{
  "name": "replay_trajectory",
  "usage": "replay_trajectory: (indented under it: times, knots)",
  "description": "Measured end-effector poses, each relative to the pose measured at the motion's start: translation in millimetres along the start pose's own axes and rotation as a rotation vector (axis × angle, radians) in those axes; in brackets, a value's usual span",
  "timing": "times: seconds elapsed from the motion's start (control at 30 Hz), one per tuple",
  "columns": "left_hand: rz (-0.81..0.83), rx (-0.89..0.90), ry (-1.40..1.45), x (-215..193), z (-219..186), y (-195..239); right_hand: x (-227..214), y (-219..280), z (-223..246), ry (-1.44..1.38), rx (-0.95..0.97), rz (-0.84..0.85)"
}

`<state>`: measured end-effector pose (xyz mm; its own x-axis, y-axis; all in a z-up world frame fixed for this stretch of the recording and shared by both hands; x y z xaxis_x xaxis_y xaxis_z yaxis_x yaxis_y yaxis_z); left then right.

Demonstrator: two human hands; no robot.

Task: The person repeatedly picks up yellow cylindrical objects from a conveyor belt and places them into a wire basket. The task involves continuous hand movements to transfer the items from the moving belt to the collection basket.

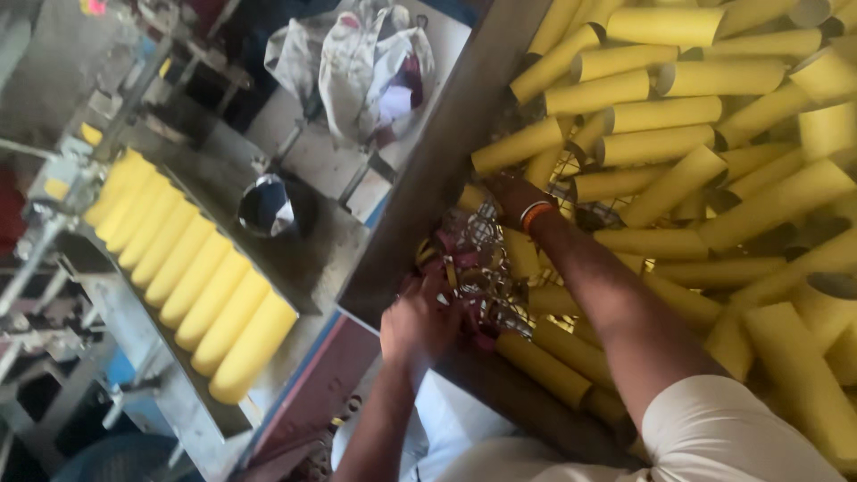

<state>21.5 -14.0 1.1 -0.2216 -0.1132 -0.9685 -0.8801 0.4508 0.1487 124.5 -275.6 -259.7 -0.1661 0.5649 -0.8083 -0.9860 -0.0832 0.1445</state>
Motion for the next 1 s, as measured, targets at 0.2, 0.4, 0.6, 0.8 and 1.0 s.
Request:
replay_trajectory:
  times: [0.2, 0.4, 0.6, 0.8, 1.0]
  knots:
    - [-0.037, 0.01, 0.068, -10.5, -5.4, -1.8, -24.2, -20.7, -66.2, -0.377, -0.077, -0.436]
    - [-0.043, -0.018, 0.071, -8.9, -1.4, 2.2, -46.5, -2.5, -116.0, -0.631, 0.346, -0.686]
    - [-0.199, 0.051, 0.124, -6.4, -2.8, 4.4, 29.9, 70.2, -61.8, -0.527, 0.37, -0.558]
    - [-0.256, 0.118, 0.174, 15.2, 7.0, 6.3, 0.6, 169.2, -50.3, -0.337, 0.457, -0.436]
    - [-0.338, 0.203, 0.249, 17.2, 9.4, 15.4, -146.1, 202.6, -9.4, -0.389, 0.403, -0.616]
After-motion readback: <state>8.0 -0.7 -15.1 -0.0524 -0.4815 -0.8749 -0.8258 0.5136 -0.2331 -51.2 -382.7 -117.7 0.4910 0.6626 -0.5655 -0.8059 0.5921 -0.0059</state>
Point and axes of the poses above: each hand's wrist, its own y-axis away from the middle knuckle, its own x-axis out of the palm, z = x × y, the point moved 3 cm from there along -y, towards the middle knuckle, and after that the axes turned 13 degrees about -y, right-handed, at the moved point
